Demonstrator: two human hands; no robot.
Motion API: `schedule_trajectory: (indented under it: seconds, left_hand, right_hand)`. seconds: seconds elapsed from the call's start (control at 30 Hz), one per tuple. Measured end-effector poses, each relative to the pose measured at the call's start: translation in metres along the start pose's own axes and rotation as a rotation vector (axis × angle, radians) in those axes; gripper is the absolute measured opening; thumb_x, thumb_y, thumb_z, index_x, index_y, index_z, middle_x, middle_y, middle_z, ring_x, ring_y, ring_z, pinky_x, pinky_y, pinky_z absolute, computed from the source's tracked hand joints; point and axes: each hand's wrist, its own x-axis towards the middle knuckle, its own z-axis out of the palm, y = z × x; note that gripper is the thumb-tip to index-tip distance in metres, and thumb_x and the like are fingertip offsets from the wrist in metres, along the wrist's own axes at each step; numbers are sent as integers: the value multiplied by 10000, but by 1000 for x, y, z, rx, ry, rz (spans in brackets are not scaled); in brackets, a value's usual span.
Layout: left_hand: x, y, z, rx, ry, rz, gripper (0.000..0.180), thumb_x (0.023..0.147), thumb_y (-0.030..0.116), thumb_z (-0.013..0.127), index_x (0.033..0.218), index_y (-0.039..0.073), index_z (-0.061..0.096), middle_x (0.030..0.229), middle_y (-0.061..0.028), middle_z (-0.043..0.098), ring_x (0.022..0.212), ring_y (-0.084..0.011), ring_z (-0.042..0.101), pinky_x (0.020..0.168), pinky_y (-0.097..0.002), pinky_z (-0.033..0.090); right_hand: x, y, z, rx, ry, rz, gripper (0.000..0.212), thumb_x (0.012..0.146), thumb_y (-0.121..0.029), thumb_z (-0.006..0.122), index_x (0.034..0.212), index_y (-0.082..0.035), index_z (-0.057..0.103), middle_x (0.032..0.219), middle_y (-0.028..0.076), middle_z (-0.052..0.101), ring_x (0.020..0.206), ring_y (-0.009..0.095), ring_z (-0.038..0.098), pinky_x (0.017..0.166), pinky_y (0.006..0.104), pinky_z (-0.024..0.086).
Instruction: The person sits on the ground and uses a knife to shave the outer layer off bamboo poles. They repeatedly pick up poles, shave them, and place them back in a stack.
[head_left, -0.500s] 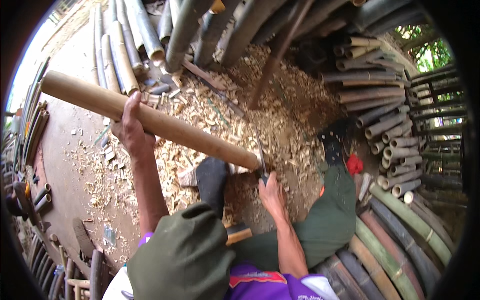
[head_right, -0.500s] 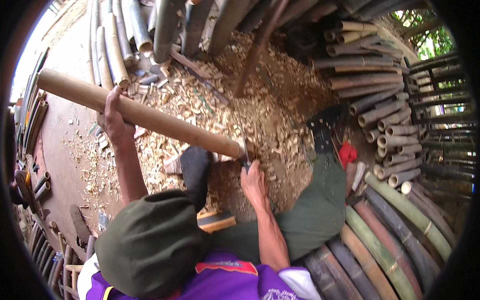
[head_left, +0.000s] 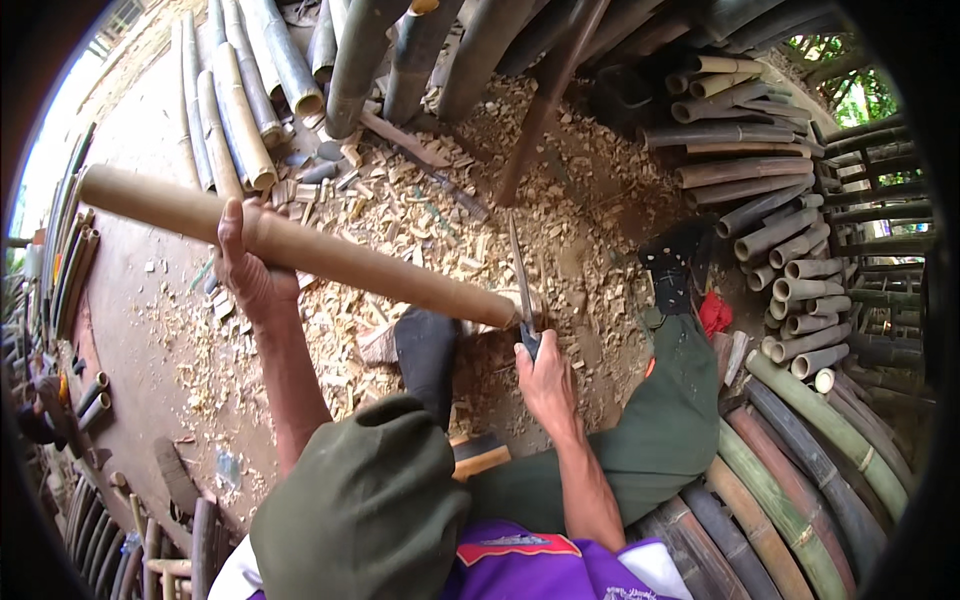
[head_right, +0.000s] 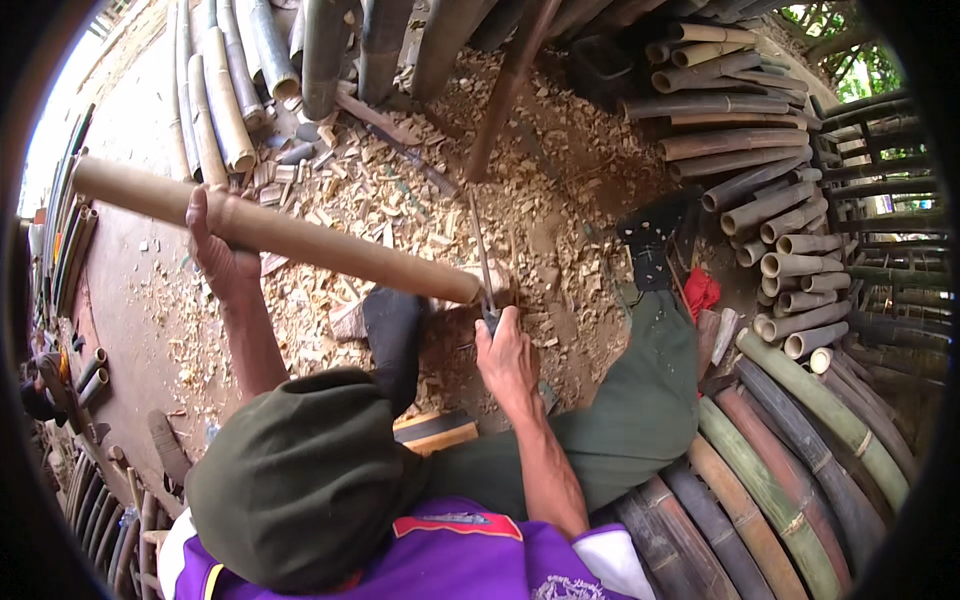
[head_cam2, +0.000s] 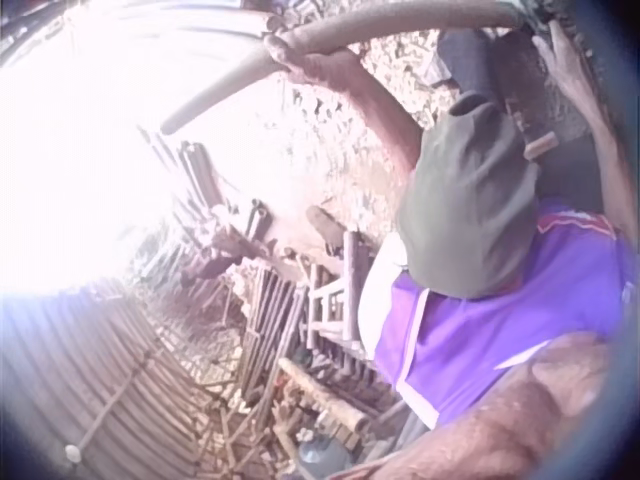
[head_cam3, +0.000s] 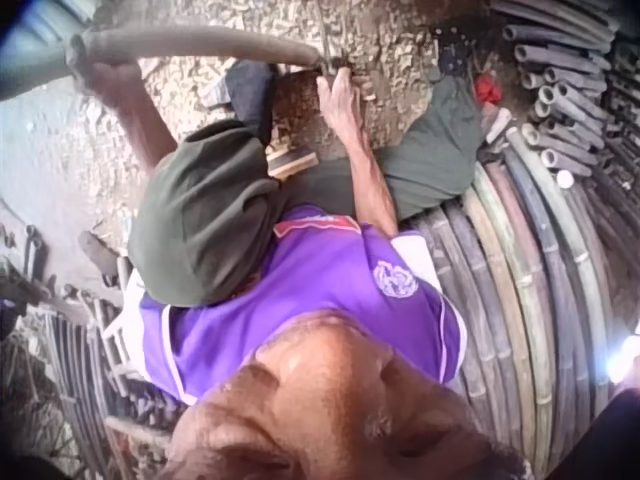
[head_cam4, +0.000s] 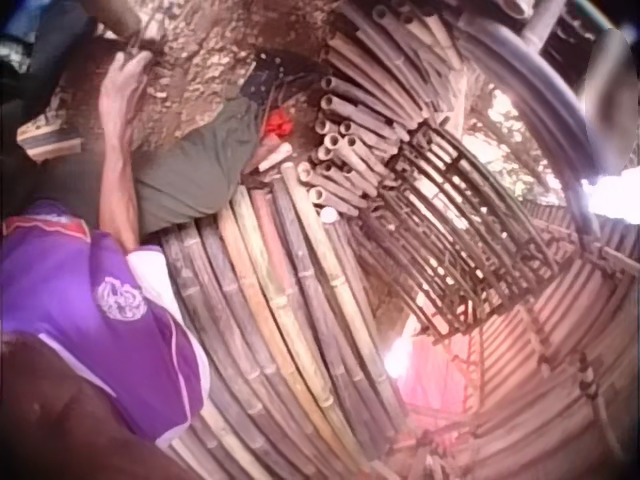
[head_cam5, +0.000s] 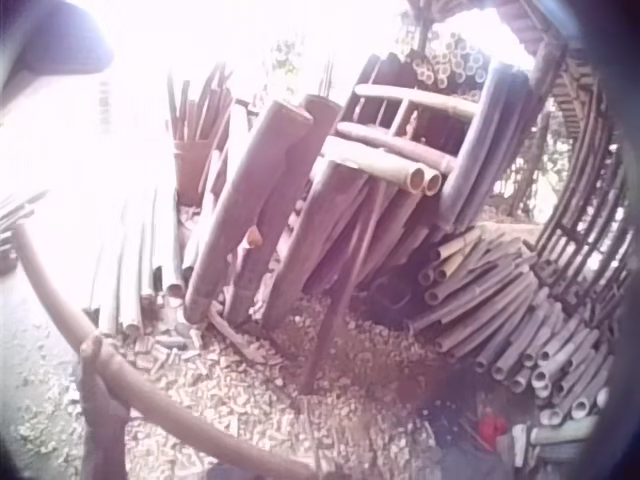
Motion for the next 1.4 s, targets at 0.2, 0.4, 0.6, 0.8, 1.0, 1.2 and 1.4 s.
schedule_trajectory:
  seconds: [0.2, 0.4, 0.6, 0.8, 1.0, 1.2, 1.4]
  left_hand:
    - [2, -2, 4, 186, 40, 56, 365, 862, 83, 813, 1145, -28, 611, 854, -138, 693, 736, -259, 704, 703, -394, 608]
    - [-8, 4, 10, 212, 1, 77, 413, 826, 79, 822, 1143, -72, 604, 856, -148, 692, 758, -243, 707, 711, -380, 598]
    - [-9, 7, 5, 207, -8, 99, 408, 830, 84, 819, 1137, -78, 604, 841, -155, 688, 747, -242, 708, 702, -384, 598]
    - [-26, 17, 27, 242, -31, 89, 417, 836, 105, 816, 1150, -71, 604, 842, -130, 686, 742, -240, 708, 714, -373, 609]
    - [-19, 18, -3, 111, -287, 11, 469, 939, 105, 676, 1337, 10, 447, 1047, -102, 608, 977, -209, 623, 947, -399, 542]
    - [-26, 26, 12, -47, -148, -107, 518, 898, 146, 758, 1310, -23, 494, 1035, -129, 632, 925, -241, 665, 889, -408, 594]
    - [-25, 23, -1, 180, -68, 64, 472, 896, 46, 774, 1287, -24, 519, 948, -108, 664, 835, -226, 694, 815, -382, 611]
  right_hand:
    - [-21, -42, -34, 224, 231, -214, 321, 1020, -282, 648, 1092, -11, 490, 700, 197, 636, 644, 418, 673, 582, 490, 524]
    - [-5, -7, 11, -53, 39, -50, 325, 1024, -301, 613, 1153, -32, 486, 798, 259, 694, 721, 505, 682, 632, 580, 545]
    - [-21, -59, -36, 272, 365, -355, 301, 999, -265, 681, 1088, -29, 517, 807, 210, 697, 684, 425, 711, 572, 494, 550]
    - [3, 3, 13, -97, -103, 153, 396, 1018, -324, 603, 1181, 15, 478, 944, 322, 705, 899, 514, 693, 760, 626, 526]
    - [-22, -43, -25, 204, 241, -230, 293, 1031, -276, 621, 1102, -21, 495, 741, 199, 661, 664, 434, 686, 593, 491, 530]
    - [-6, 20, 27, -23, -82, 74, 415, 1011, -361, 606, 1149, 6, 469, 888, 317, 701, 850, 534, 684, 724, 625, 525]
    - [-28, -55, -45, 261, 162, -74, 330, 1022, -305, 638, 1076, -18, 483, 718, 224, 625, 674, 468, 654, 597, 530, 493]
